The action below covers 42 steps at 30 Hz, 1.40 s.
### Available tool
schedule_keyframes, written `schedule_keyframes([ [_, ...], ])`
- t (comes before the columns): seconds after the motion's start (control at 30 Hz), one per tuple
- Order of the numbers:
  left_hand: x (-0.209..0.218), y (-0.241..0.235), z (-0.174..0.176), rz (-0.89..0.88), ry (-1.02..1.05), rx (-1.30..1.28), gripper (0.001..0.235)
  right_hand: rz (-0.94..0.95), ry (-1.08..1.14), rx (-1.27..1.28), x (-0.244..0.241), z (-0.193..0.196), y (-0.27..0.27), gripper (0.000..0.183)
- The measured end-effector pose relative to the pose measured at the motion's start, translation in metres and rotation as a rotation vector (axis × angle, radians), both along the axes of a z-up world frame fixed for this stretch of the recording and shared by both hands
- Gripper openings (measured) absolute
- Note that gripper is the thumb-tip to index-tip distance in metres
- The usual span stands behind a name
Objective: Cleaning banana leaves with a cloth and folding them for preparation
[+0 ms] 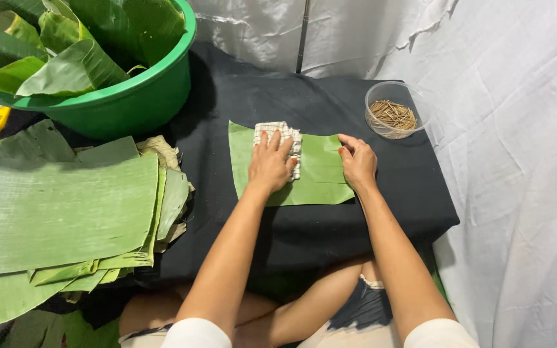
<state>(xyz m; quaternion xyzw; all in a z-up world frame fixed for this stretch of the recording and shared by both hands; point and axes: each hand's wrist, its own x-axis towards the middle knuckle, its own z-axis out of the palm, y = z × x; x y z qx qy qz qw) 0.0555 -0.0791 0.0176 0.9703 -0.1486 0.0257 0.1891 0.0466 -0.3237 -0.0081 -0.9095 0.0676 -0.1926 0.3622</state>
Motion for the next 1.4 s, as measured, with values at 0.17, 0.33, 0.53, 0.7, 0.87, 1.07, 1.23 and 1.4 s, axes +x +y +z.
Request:
schedule_keyframes([
  [0.17, 0.004, 0.018, -0.001, 0.053, -0.001, 0.011, 0.053, 0.013, -0.008, -0.020, -0.003, 0.004, 0.001, 0.037],
  [0.33, 0.015, 0.065, -0.006, 0.147, -0.054, 0.035, 0.049, 0.032, -0.030, -0.033, -0.003, 0.003, 0.001, 0.037],
  [0.53, 0.014, 0.055, -0.012, 0.211, -0.002, 0.009, 0.052, 0.040, -0.033, -0.077, -0.002, 0.003, 0.001, 0.036],
  [0.7, -0.023, -0.018, -0.007, -0.083, -0.226, -0.041, 0.049, 0.003, -0.057, -0.069, 0.000, 0.001, 0.002, 0.033],
  [0.87, -0.044, -0.037, -0.006, -0.117, -0.115, -0.045, 0.050, 0.006, -0.062, -0.062, -0.001, 0.000, 0.001, 0.033],
  [1.07, -0.057, 0.010, -0.003, -0.047, -0.045, -0.020, 0.052, 0.015, -0.053, -0.048, -0.002, 0.002, 0.002, 0.033],
  [1.23, -0.068, 0.055, 0.007, 0.033, -0.030, 0.018, 0.052, 0.008, -0.054, -0.034, -0.006, 0.005, 0.004, 0.033],
  [1.4, -0.068, 0.056, 0.005, 0.094, -0.076, 0.011, 0.052, 0.000, -0.051, -0.038, -0.003, 0.004, 0.003, 0.034],
])
